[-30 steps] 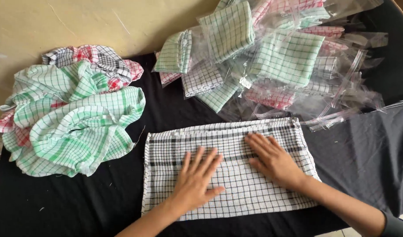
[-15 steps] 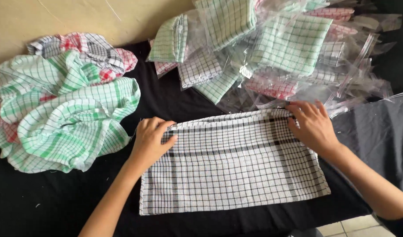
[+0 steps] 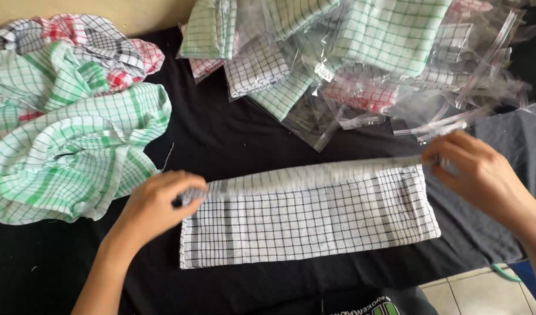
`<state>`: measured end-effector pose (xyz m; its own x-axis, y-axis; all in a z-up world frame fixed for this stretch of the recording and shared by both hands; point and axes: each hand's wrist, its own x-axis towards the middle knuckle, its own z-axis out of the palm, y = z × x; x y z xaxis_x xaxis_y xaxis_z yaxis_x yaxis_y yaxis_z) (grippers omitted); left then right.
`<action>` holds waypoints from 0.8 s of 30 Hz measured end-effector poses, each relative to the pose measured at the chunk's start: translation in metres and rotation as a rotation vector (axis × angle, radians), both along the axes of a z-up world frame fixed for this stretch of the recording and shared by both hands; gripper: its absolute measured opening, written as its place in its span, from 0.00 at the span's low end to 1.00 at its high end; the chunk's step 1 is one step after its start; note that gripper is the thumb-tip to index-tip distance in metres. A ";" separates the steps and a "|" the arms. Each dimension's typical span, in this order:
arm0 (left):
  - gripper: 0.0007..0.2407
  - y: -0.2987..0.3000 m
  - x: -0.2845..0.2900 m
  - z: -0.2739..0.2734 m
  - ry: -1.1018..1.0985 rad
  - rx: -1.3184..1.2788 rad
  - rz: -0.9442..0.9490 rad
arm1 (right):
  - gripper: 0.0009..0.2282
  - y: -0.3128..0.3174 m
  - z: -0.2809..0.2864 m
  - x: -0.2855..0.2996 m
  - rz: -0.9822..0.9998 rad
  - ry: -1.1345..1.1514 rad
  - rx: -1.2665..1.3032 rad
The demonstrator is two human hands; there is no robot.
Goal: Folding checkered cloths and placing them into individual plastic bags for packaging.
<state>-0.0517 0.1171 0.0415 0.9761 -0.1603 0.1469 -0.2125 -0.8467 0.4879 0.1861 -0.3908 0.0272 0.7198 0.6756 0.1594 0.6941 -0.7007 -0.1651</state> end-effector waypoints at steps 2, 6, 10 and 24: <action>0.12 -0.003 -0.027 -0.007 0.074 0.085 -0.036 | 0.10 -0.024 -0.012 -0.007 0.283 0.093 0.023; 0.11 -0.010 -0.068 -0.031 0.189 0.141 0.008 | 0.12 -0.055 -0.047 -0.035 0.294 0.145 -0.098; 0.08 -0.007 -0.074 -0.037 0.410 0.190 0.089 | 0.15 -0.066 -0.055 -0.044 0.249 0.243 -0.282; 0.22 -0.030 -0.063 -0.019 0.575 0.263 0.239 | 0.22 -0.035 -0.016 -0.059 0.188 0.212 -0.341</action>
